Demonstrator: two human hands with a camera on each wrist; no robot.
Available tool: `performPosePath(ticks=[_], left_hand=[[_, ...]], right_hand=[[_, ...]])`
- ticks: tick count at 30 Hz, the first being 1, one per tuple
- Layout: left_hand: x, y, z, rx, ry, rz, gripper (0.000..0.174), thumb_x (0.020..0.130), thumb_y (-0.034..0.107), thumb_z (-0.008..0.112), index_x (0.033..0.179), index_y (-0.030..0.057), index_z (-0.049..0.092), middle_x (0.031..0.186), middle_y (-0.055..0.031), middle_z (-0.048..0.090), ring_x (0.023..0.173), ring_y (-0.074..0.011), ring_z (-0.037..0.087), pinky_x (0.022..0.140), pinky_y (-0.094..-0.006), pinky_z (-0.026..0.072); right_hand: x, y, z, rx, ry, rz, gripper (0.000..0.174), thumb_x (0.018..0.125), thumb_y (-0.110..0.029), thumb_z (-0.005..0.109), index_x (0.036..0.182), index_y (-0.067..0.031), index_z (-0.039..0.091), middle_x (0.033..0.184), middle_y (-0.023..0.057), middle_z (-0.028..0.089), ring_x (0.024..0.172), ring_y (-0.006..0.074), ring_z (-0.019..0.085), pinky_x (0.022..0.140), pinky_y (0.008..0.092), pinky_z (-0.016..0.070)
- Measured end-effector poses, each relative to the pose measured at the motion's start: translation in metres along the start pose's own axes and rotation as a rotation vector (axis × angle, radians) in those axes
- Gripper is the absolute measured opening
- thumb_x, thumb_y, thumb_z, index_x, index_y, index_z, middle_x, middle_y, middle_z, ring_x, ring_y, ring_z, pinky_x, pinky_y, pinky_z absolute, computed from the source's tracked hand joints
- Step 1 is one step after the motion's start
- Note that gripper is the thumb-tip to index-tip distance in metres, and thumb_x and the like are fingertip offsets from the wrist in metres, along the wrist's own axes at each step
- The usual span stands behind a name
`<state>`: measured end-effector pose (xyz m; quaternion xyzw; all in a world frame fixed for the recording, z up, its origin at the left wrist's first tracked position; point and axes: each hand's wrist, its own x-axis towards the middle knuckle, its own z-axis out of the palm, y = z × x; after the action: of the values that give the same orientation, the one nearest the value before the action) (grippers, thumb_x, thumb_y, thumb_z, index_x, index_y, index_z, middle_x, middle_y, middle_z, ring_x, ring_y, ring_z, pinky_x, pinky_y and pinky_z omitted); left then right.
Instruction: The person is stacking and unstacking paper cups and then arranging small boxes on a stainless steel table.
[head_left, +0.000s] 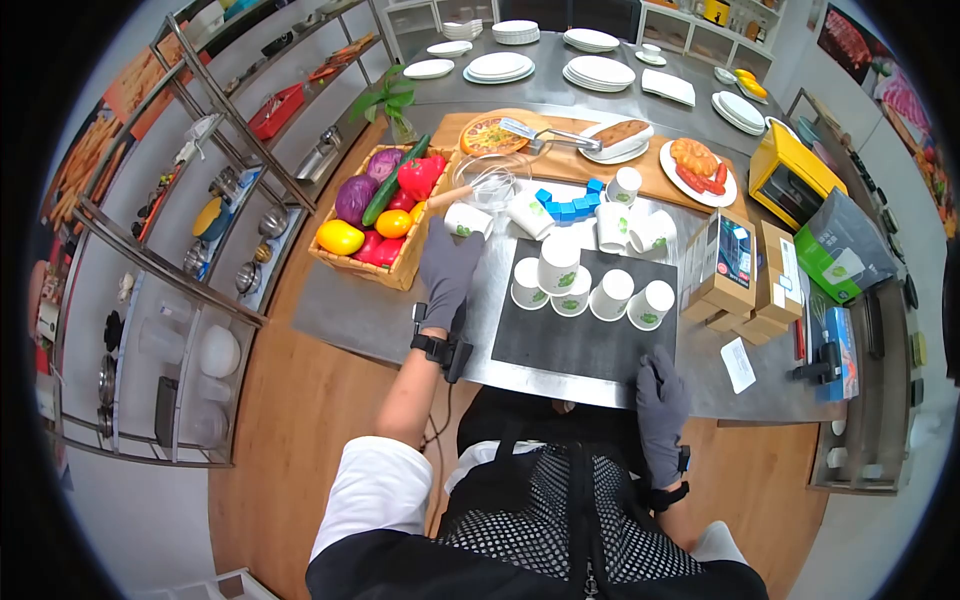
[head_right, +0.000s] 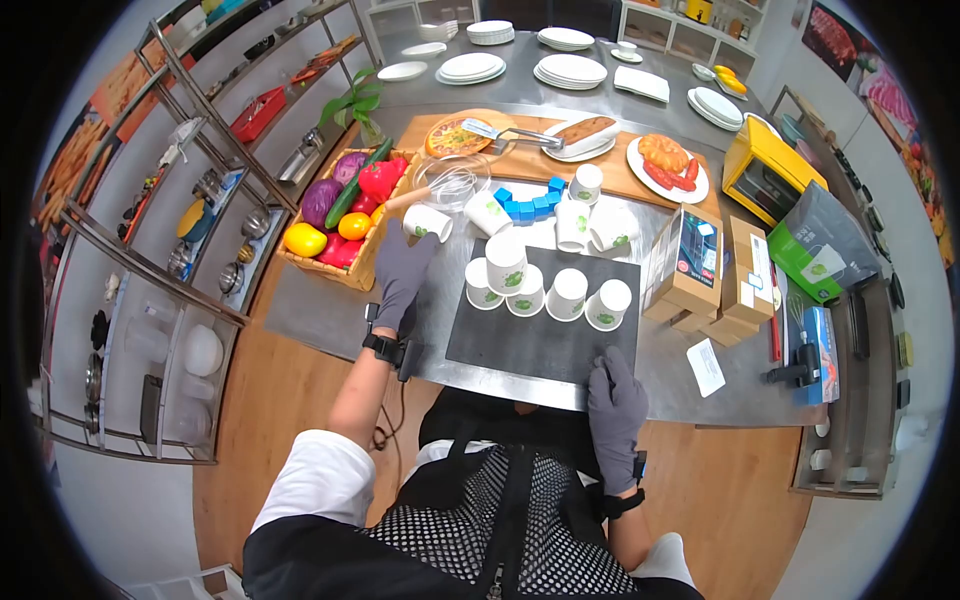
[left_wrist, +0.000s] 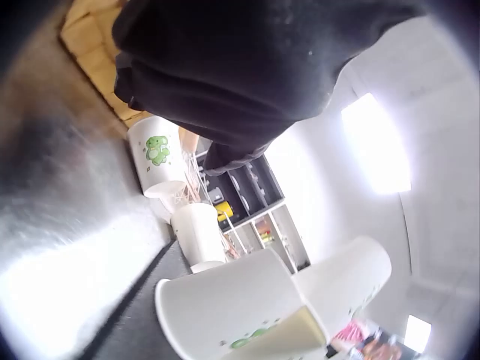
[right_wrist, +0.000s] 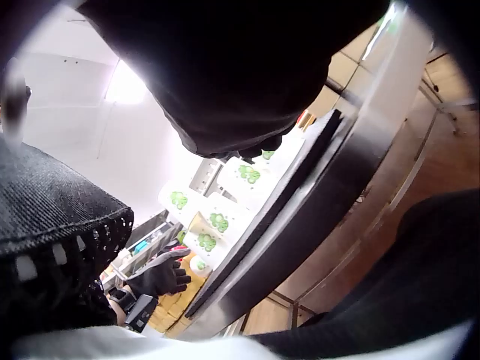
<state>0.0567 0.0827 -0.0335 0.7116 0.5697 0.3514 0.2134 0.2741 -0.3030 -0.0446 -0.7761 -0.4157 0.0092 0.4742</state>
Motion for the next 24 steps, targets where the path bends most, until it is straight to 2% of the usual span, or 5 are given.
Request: performPosePath(ticks=[4, 11, 14, 19, 24], left_hand=[[0.025, -0.026, 0.021, -0.164, 0.047, -0.115, 0.119, 0.08, 0.044, 0.094, 0.173, -0.009, 0.042, 0.156, -0.0336, 0.068, 0.141, -0.043, 0.07, 0.117, -0.0469, 0.0544], [0.03, -0.056, 0.034, -0.185, -0.009, 0.089, 0.111, 0.085, 0.038, 0.091, 0.171, -0.0125, 0.041, 0.153, -0.0326, 0.069, 0.134, -0.0377, 0.074, 0.112, -0.0426, 0.0575], [0.002, -0.019, 0.006, -0.236, -0.155, -0.083, 0.11, 0.087, 0.037, 0.091, 0.171, -0.0139, 0.04, 0.144, -0.0305, 0.074, 0.126, -0.0327, 0.078, 0.109, -0.0417, 0.0586], [0.0, -0.043, 0.035, -0.641, -0.155, 0.029, 0.067, 0.096, 0.035, 0.088, 0.149, -0.0032, 0.074, 0.12, -0.0141, 0.087, 0.106, -0.0256, 0.081, 0.096, -0.0387, 0.0605], [-0.007, -0.035, 0.034, -0.401, -0.147, -0.109, 0.041, 0.101, 0.034, 0.087, 0.123, 0.0, 0.087, 0.104, -0.0058, 0.086, 0.089, -0.0155, 0.073, 0.084, -0.0343, 0.056]], right_hand=[[-0.006, 0.025, -0.007, -0.09, -0.022, 0.088, 0.041, 0.108, -0.023, 0.074, 0.142, -0.0007, 0.076, 0.114, 0.0153, 0.088, 0.102, 0.0333, 0.083, 0.091, 0.0427, 0.0636], [-0.004, 0.021, -0.019, 0.024, -0.064, 0.158, 0.041, 0.109, -0.023, 0.073, 0.143, -0.0025, 0.077, 0.113, 0.0143, 0.087, 0.103, 0.0335, 0.083, 0.092, 0.0423, 0.0627], [-0.01, 0.031, -0.016, 0.027, -0.013, 0.074, 0.039, 0.108, -0.022, 0.073, 0.142, -0.0027, 0.077, 0.112, 0.0141, 0.087, 0.1, 0.0336, 0.083, 0.091, 0.0422, 0.0623], [0.0, 0.027, -0.022, 0.085, -0.108, 0.141, 0.037, 0.108, -0.019, 0.075, 0.142, -0.0042, 0.077, 0.112, 0.0139, 0.086, 0.1, 0.0342, 0.082, 0.09, 0.0427, 0.062], [-0.005, 0.024, -0.03, 0.053, -0.073, 0.136, 0.038, 0.109, -0.02, 0.075, 0.141, -0.0008, 0.078, 0.117, 0.0145, 0.087, 0.107, 0.0302, 0.082, 0.097, 0.0399, 0.061]])
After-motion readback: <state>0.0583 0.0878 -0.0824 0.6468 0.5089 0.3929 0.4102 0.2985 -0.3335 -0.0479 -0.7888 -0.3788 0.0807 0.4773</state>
